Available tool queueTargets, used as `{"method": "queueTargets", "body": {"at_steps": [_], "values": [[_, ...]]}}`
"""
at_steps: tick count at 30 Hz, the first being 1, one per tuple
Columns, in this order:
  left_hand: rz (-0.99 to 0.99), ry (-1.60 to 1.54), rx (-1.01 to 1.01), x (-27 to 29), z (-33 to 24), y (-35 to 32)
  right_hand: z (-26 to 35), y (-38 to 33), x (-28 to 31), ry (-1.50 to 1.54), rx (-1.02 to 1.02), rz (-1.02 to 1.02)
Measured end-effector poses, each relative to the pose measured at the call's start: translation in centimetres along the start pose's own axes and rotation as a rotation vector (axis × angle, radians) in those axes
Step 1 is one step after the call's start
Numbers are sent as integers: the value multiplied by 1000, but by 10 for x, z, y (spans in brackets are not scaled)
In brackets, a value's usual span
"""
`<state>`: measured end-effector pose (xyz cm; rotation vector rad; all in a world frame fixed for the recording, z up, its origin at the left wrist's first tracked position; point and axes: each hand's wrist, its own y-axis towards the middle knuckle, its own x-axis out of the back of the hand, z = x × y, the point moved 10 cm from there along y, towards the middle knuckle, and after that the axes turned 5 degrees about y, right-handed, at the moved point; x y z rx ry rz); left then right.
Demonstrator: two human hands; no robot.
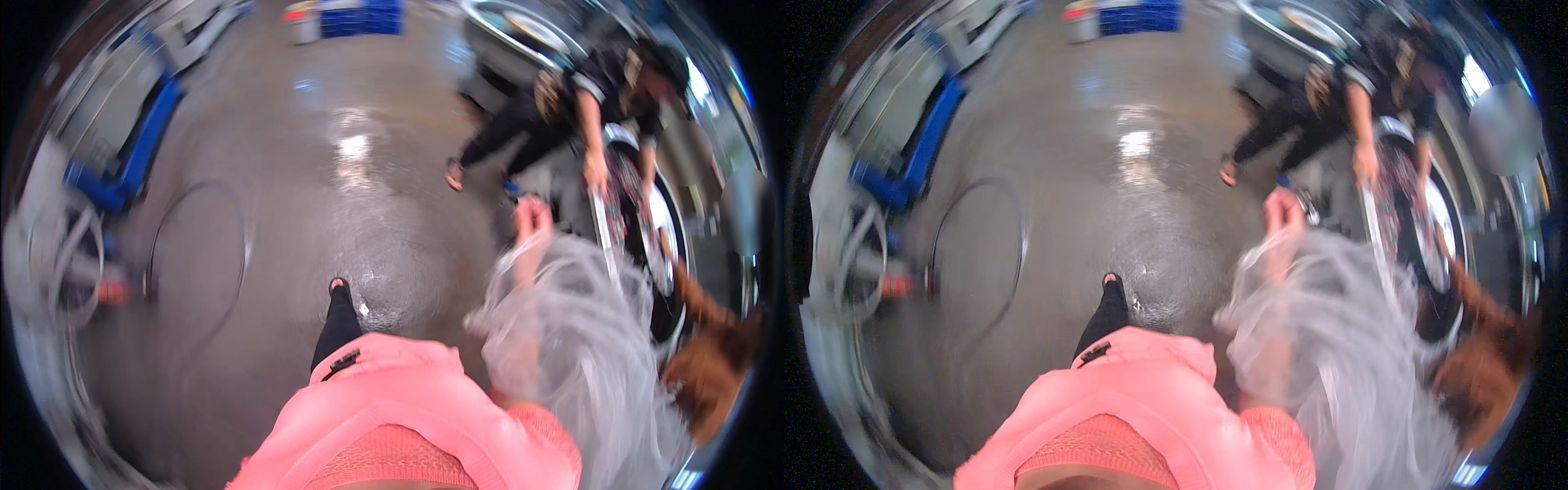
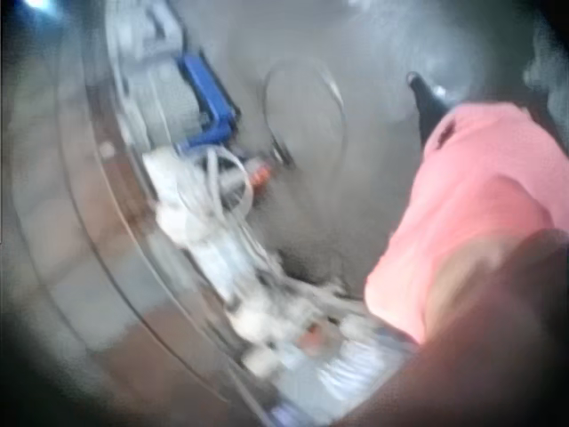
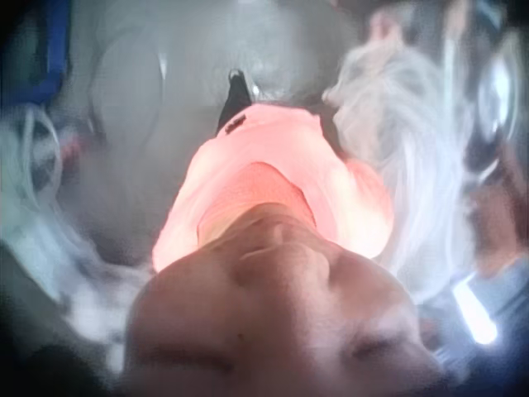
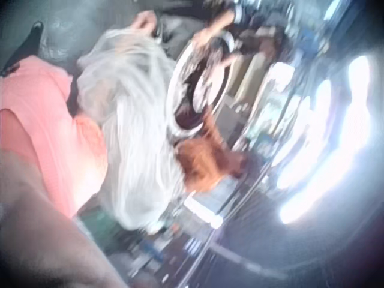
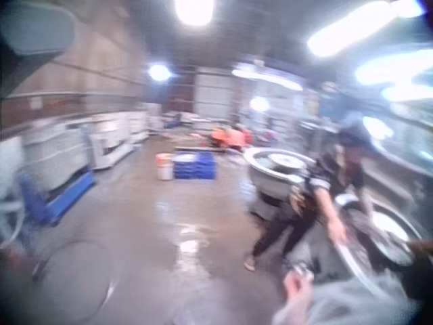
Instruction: The person carries a white bucket, pours its contents into another container, and then sits on the floor to sort small colorful items by hand. They pick out white pieces from a large pile of red and green items and place them into their left hand.
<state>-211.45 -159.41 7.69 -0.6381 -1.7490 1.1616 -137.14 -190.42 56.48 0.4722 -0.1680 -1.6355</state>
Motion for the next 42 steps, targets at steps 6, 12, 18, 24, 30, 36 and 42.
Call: {"method": "queueTargets", "body": {"at_steps": [6, 12, 18, 24, 30, 36, 42], "values": [[-100, 293, -438, 153, -476, 55, 103, 183, 155, -567, 541, -654], [-7, 125, -1211, 153, -1076, 10, -16, 198, 279, -400, -68, -969], [-31, 375, -1311, 0, -1239, -92, -342, 58, 190, 374, -226, -1331], [-152, 890, -564, 8, -1056, 113, -541, 110, -141, 122, -1530, -1157], [38, 611, 5, 36, -1038, 142, -642, 524, -383, -18, -1298, 261], [-18, 694, -318, -12, -1442, 213, -762, 679, -458, -376, -1370, 586], [-37, 429, -1193, -93, -2054, 21, -792, 721, -516, -203, -1456, 30]]}}
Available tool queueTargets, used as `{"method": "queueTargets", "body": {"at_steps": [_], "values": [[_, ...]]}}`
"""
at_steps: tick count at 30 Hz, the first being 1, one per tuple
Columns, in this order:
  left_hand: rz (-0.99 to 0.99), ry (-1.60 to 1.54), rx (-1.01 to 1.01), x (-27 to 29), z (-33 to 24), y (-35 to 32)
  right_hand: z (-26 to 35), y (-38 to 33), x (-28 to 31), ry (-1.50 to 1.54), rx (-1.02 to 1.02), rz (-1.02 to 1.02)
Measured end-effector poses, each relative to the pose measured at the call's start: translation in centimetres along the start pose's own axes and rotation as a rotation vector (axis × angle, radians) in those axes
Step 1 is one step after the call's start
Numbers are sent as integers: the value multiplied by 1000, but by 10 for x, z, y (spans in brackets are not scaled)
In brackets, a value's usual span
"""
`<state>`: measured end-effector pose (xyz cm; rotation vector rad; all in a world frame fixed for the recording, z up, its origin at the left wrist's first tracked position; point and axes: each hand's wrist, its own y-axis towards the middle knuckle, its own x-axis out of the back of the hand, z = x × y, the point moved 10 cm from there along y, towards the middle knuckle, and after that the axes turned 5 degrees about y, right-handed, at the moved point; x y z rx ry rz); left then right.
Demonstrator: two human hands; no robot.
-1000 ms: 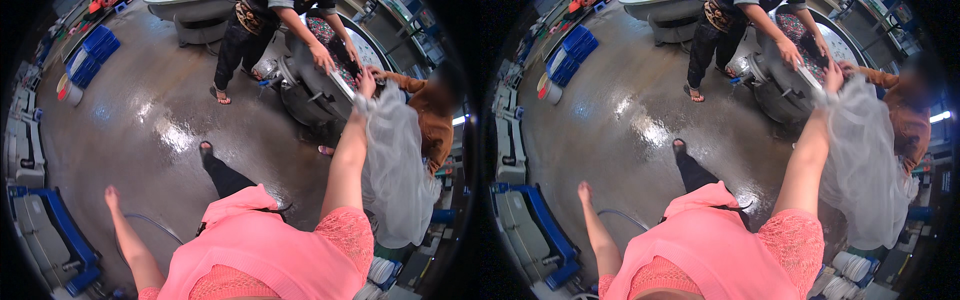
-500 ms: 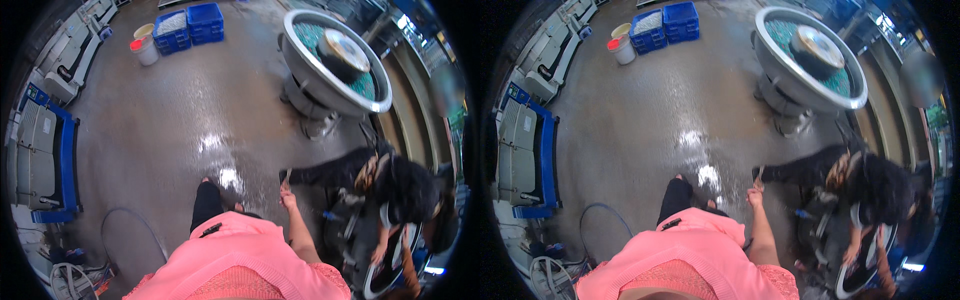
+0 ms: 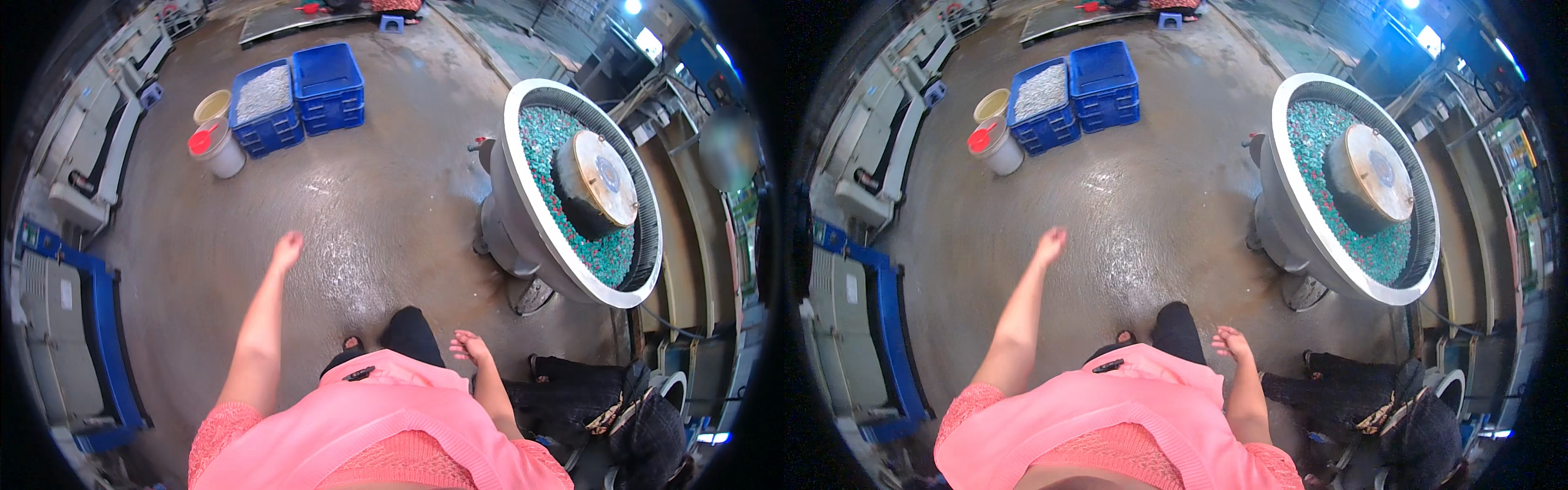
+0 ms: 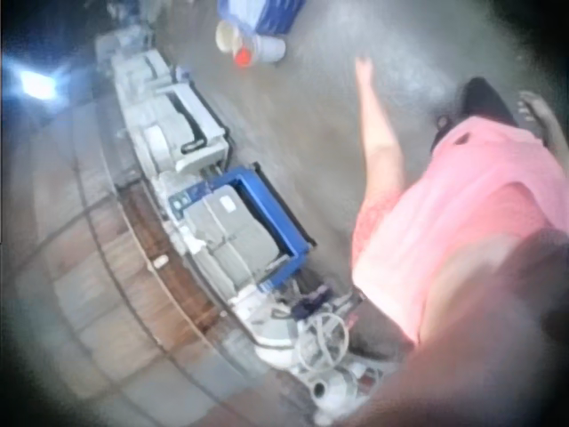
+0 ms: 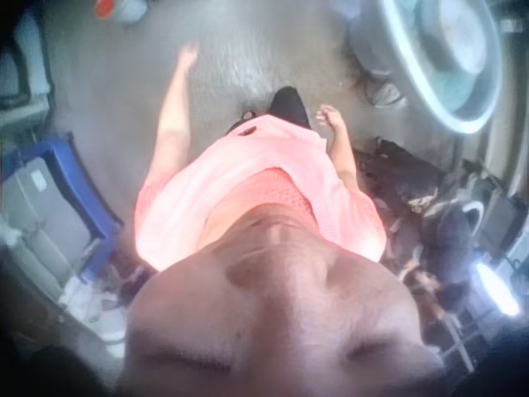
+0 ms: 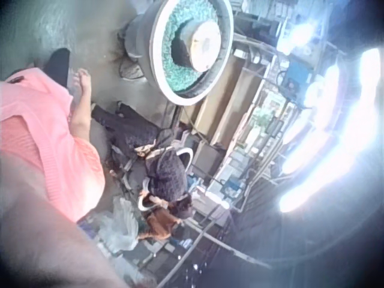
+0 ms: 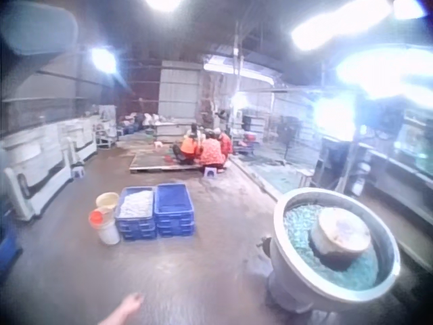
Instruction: The person carries a white bucket, pours its contents into another container, and then sits on the floor to sort small colorful items by hand. They pick out white pieces from a large pile of red and green items and place them into their left hand.
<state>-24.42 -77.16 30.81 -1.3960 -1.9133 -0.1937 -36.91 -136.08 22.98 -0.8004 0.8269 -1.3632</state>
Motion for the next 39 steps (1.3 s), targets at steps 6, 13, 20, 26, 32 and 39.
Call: {"method": "queueTargets", "body": {"at_steps": [6, 13, 20, 26, 32, 39], "values": [[519, -1410, -342, 26, -274, 195, -46, 168, 113, -528, -358, -159], [426, 52, 757, -105, -8, 236, 370, 357, -5, -1190, 309, -155], [495, 100, 718, -146, -37, 353, 847, 330, -202, 367, 440, 542], [451, 280, 432, -154, -149, 654, 888, 527, -132, -432, 318, 15], [68, 192, -264, -73, -490, 1105, 847, 553, -48, 68, -173, -165], [952, -1750, -453, -113, -855, 1222, 792, 606, 87, 513, -515, -510]]}}
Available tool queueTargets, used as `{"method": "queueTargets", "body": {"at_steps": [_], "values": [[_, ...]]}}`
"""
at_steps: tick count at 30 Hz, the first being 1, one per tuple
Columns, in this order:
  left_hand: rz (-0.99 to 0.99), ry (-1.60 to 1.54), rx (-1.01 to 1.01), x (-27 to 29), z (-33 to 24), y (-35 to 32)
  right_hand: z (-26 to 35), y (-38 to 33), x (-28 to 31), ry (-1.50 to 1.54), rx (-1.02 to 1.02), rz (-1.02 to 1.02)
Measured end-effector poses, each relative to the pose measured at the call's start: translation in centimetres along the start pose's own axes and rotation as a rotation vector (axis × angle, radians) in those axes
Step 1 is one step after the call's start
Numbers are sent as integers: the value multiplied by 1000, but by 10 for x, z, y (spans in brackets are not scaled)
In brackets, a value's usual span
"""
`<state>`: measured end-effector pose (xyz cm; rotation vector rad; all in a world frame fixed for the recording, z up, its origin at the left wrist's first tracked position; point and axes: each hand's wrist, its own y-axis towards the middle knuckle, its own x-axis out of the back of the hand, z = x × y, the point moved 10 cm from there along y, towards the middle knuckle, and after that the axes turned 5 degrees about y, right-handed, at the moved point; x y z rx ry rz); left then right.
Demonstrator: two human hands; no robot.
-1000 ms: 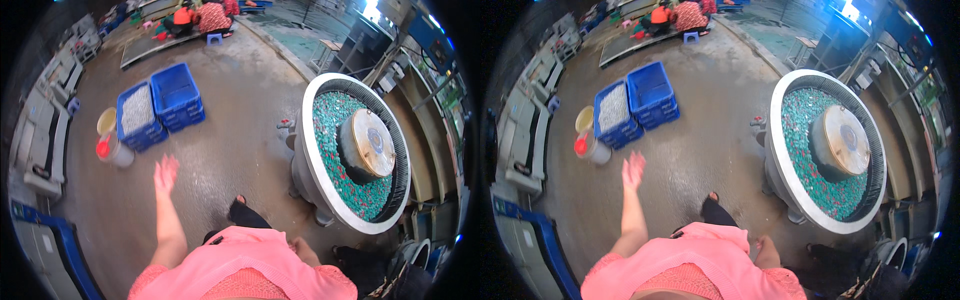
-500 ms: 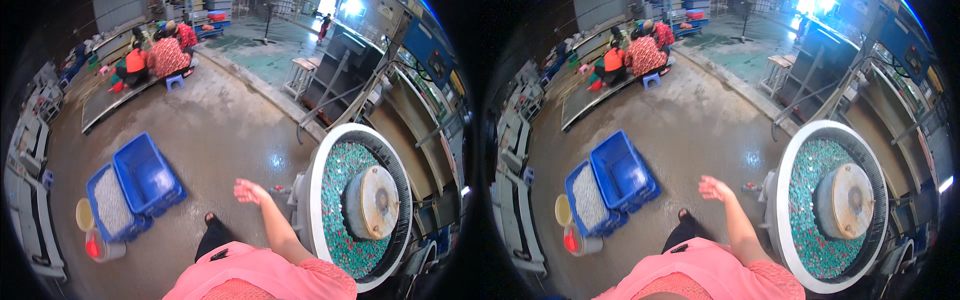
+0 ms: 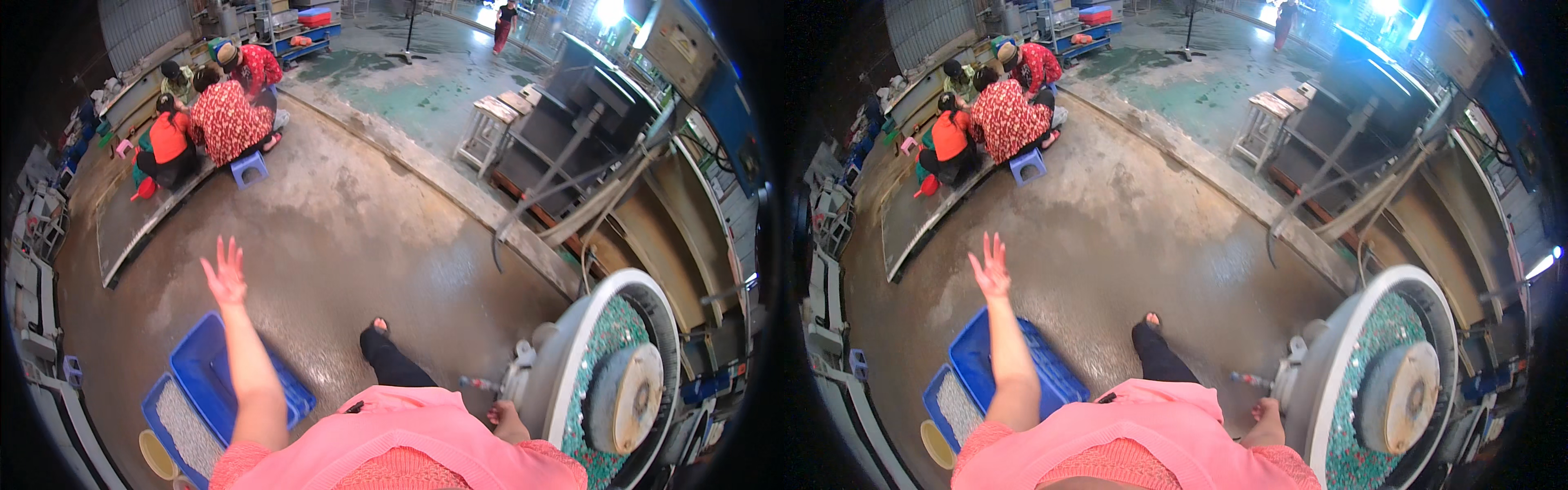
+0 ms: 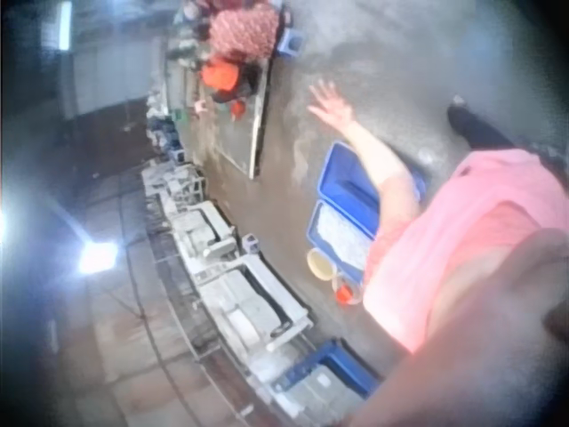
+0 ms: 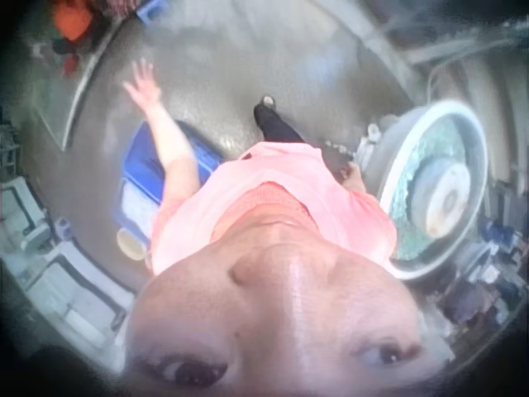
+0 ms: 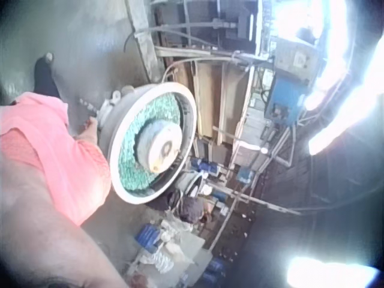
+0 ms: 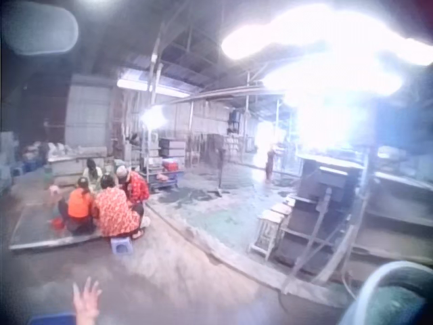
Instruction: The person carries a white bucket, pours its contents into another container, and then sits on the floor to sort small colorful items by hand. They pick out white pieces from a large pile of red and green items and place them into their left hand.
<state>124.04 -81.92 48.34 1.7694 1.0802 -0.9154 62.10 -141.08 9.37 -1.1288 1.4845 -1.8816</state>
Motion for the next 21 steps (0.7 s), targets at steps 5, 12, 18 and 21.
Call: {"method": "queueTargets", "body": {"at_steps": [5, 12, 18, 21], "values": [[-1111, 865, 1055, 282, 97, -167, 278, -30, -151, -3, 365, 58], [-1096, 1238, 1438, 298, 94, -210, 709, -300, -468, -256, 869, 544], [-1021, 1409, 1413, 410, 52, -8, 847, -363, -634, 103, 533, 1227], [-722, 1690, 1239, 485, 55, 259, 896, -141, -569, -1186, 1010, -175]]}}
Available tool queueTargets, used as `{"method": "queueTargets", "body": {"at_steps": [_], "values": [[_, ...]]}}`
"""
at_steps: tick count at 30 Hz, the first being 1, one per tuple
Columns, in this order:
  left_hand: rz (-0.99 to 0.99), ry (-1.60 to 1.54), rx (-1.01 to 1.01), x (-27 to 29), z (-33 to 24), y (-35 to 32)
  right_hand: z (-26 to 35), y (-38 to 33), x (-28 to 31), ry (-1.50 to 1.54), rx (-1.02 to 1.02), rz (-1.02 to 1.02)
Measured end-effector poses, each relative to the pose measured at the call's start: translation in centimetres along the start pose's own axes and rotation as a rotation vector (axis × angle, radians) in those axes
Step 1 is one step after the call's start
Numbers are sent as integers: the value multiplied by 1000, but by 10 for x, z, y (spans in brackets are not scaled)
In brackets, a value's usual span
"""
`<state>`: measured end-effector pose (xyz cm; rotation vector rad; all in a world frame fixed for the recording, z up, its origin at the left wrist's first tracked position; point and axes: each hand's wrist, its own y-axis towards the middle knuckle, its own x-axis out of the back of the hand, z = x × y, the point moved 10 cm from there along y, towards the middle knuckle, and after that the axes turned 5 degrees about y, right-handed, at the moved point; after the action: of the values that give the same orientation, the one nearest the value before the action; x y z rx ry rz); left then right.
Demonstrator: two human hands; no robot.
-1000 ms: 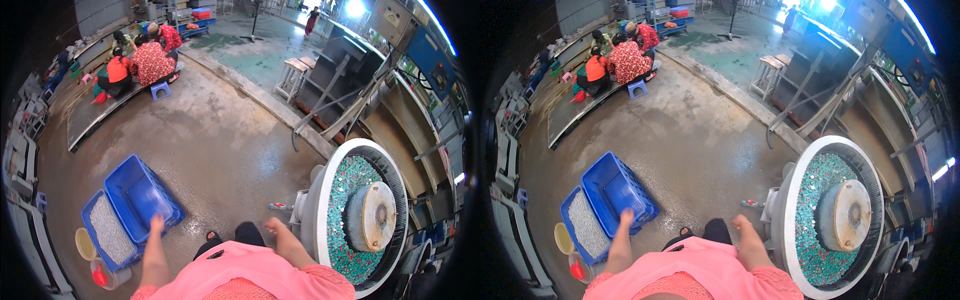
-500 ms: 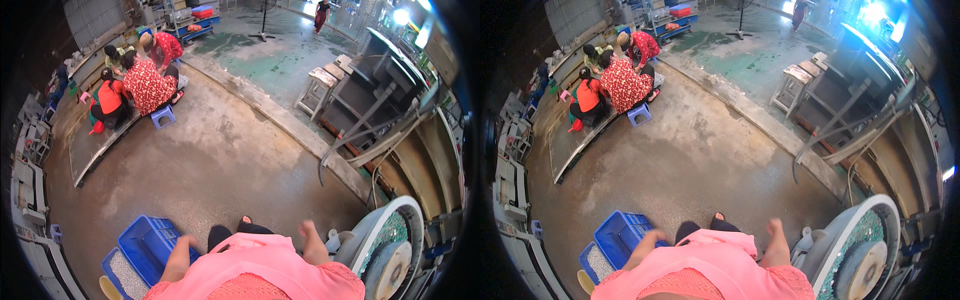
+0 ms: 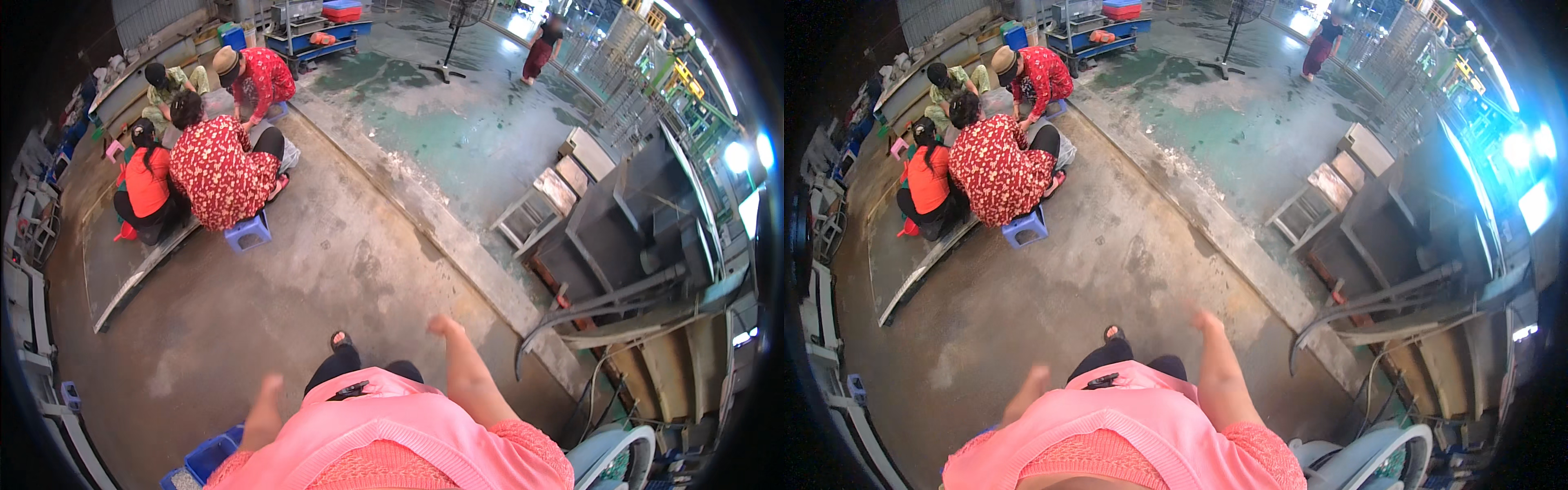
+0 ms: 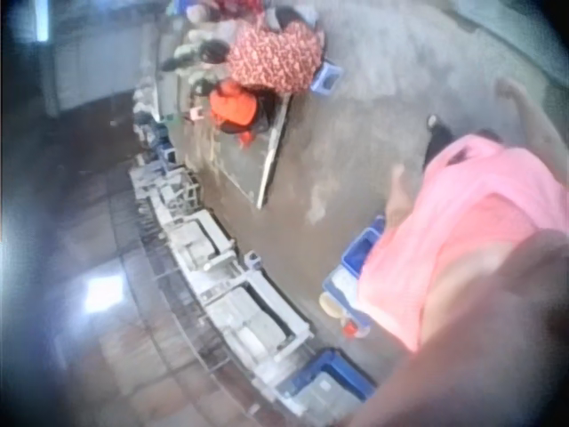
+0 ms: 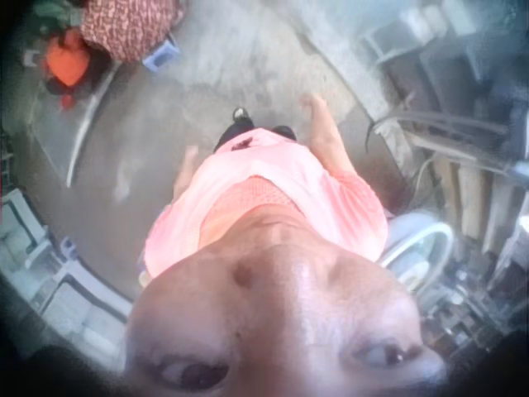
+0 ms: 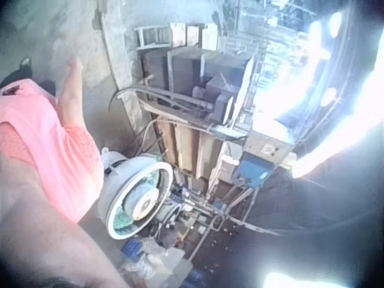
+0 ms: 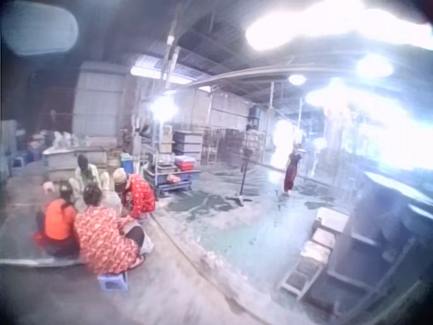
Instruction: The person carries a white bucket, pours its contents into another container, and then sits on the floor to sort small colorful items by hand. They pick out white pieces from a large pile of red and green items and place them into their left hand.
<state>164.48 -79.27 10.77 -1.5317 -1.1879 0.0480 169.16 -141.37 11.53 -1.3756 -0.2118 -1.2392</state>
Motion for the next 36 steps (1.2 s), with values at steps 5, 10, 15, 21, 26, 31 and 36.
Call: {"method": "queueTargets", "body": {"at_steps": [5, 10, 15, 21, 26, 31, 36], "values": [[-287, -6, -551, 228, -352, 142, 26, -50, 15, 1127, -539, 312], [-242, -319, -950, 292, -608, 144, -83, -19, 40, 1149, -917, 109], [-103, -39, -457, 213, -520, 318, -63, 132, 85, 1337, -917, 121], [519, 698, 131, 168, -378, 208, 245, 414, 341, -44, 50, -63], [394, 175, 231, 158, -367, 268, 560, 523, 448, 1341, 171, 584], [269, 161, 50, 244, -459, 391, 728, 573, 444, 361, 257, 639], [313, 648, -404, 372, -608, 483, 757, 667, 403, -320, 538, 426]]}}
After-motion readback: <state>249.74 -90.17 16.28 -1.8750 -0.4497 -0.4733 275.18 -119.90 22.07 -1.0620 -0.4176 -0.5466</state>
